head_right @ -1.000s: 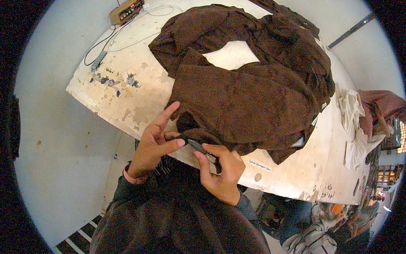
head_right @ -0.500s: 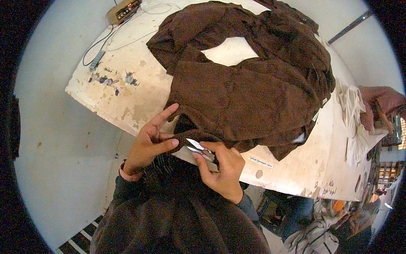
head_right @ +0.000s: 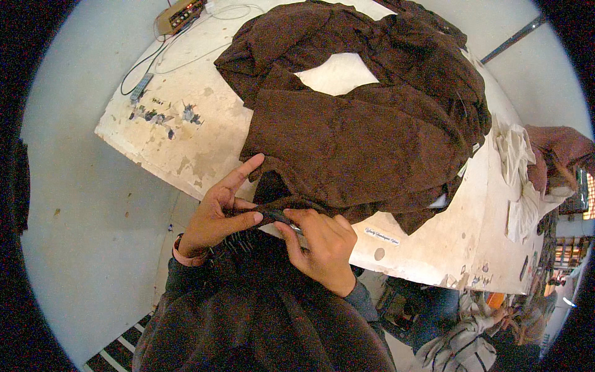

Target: The person uses small scissors to cut a brown garment on a white work table. They repeatedly reposition the fabric, cut along seams and edges, and remove small pieces. The garment is handled one at a time and remains on the table throughout.

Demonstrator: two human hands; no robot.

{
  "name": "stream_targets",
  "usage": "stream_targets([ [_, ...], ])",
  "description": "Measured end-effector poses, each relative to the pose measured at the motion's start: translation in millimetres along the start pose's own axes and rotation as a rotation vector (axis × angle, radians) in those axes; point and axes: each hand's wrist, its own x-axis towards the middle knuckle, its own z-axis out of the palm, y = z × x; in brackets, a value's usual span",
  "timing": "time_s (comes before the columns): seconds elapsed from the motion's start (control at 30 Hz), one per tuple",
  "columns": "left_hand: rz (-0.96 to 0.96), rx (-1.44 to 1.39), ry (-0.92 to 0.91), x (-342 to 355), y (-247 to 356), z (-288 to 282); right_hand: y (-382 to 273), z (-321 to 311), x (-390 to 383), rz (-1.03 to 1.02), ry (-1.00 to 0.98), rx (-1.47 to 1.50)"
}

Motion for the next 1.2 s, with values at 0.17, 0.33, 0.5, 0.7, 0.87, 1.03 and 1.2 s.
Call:
stream_targets([
  [0.17,-0.012,0.031,0.009,-2,-2,-6,2,1,-4,0.004,0.015,0.043],
  [0.33,0.004,0.166,0.046,-4,8,-22,31,-5,-20,0.316,0.367,0.233],
  [0.5,0.084,0.352,0.145,-16,15,-57,69,-38,-20,0.448,0.431,0.106],
  [0.7,0.217,0.351,0.458,-24,50,-84,103,-68,-29,0.586,0.342,-0.012],
  [0.87,0.314,0.478,0.55,-35,49,-126,128,-65,-38,0.52,0.092,-0.095],
  [1.03,0.379,0.48,0.588,-37,58,-125,125,-108,-2,0.378,0.347,-0.115],
  [1.2,0.361,0.566,0.475,4,63,-142,158,-118,73,0.242,0.267,-0.231],
])
